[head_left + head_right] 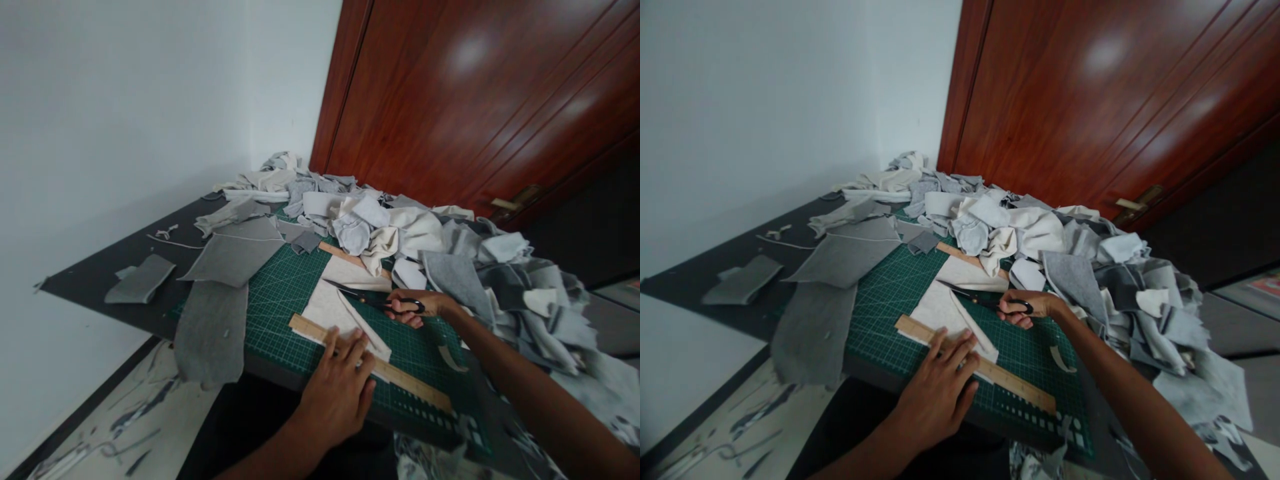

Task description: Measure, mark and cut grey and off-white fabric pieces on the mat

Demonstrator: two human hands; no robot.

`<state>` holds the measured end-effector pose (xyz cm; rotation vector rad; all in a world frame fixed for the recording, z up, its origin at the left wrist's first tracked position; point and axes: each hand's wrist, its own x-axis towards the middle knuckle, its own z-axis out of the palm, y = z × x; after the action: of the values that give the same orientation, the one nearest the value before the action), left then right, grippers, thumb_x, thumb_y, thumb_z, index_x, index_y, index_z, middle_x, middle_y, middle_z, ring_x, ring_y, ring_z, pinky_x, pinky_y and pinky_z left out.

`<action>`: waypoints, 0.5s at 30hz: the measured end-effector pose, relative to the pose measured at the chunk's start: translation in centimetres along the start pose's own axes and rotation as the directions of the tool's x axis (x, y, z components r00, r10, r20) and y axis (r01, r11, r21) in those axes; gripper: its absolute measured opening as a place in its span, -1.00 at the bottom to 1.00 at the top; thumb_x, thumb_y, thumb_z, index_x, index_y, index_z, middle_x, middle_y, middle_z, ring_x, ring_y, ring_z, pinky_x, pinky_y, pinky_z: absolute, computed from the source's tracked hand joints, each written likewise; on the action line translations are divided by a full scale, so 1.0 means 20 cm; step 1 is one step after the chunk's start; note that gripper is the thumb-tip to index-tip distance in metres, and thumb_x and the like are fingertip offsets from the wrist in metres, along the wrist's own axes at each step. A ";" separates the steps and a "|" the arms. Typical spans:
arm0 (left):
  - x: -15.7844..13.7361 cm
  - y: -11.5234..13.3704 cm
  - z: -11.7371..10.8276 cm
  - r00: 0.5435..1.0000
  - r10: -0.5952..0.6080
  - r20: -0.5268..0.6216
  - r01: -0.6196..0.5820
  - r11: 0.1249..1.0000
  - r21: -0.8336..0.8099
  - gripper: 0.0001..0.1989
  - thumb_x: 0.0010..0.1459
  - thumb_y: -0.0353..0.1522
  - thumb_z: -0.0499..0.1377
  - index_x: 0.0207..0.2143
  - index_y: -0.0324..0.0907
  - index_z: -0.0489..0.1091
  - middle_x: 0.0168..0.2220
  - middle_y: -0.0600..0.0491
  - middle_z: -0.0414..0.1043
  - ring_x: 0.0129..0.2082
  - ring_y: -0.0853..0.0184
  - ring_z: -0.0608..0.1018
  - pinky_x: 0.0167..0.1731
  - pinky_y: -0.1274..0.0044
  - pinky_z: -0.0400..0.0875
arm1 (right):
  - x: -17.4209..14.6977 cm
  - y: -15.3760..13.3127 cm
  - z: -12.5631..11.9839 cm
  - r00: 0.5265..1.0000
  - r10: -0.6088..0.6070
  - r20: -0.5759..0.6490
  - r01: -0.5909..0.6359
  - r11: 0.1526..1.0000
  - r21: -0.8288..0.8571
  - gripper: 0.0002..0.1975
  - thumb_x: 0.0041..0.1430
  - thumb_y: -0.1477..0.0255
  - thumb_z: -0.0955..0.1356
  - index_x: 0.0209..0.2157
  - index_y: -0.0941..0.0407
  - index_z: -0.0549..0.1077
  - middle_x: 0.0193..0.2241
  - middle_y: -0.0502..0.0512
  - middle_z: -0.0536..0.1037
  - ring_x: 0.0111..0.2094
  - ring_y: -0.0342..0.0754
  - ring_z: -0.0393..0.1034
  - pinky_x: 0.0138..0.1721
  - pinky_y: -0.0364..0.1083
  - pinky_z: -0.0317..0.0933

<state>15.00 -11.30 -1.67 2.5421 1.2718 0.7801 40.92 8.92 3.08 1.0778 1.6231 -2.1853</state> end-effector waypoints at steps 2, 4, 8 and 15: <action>0.00 0.00 0.00 1.000 -0.004 -0.011 0.004 1.000 0.002 -0.65 0.48 -0.21 -0.05 0.15 -0.13 0.36 0.31 -0.04 0.36 0.43 0.18 0.21 0.45 0.12 -0.14 | 0.00 0.00 0.00 1.000 -0.013 -0.001 0.013 1.000 -0.016 -0.48 0.13 -0.03 0.49 -0.34 0.15 0.37 -0.69 -0.25 0.15 -0.74 -0.32 -0.06 -0.76 -0.29 -0.01; 0.00 0.00 0.00 1.000 -0.007 -0.015 0.007 1.000 0.000 -0.65 0.48 -0.20 -0.04 0.14 -0.11 0.37 0.30 -0.02 0.37 0.43 0.19 0.21 0.46 0.14 -0.15 | 0.01 0.00 0.01 0.999 -0.022 -0.024 0.021 0.999 -0.044 -0.50 0.14 -0.01 0.48 -0.35 0.15 0.37 -0.69 -0.25 0.15 -0.75 -0.33 -0.06 -0.77 -0.30 -0.02; 0.00 0.00 0.00 1.000 -0.012 -0.010 0.012 1.000 -0.010 -0.64 0.49 -0.20 -0.06 0.16 -0.11 0.35 0.30 -0.02 0.36 0.43 0.19 0.20 0.46 0.13 -0.15 | 0.01 -0.02 0.04 0.997 0.009 -0.073 -0.015 0.997 -0.079 -0.56 0.16 0.07 0.48 -0.39 0.15 0.35 -0.71 -0.25 0.18 -0.77 -0.34 -0.05 -0.79 -0.31 -0.02; 0.00 0.00 0.00 1.000 -0.003 0.004 0.003 1.000 0.003 -0.64 0.48 -0.21 -0.06 0.16 -0.13 0.36 0.30 -0.03 0.37 0.43 0.18 0.21 0.45 0.12 -0.13 | 0.02 -0.05 0.03 0.999 0.025 -0.043 -0.028 0.998 -0.058 -0.59 0.19 0.13 0.47 -0.43 0.12 0.29 -0.73 -0.26 0.16 -0.78 -0.33 -0.06 -0.79 -0.31 -0.01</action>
<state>14.98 -11.25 -1.57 2.5418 1.2768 0.7732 39.82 8.78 3.62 1.1299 1.6700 -2.0978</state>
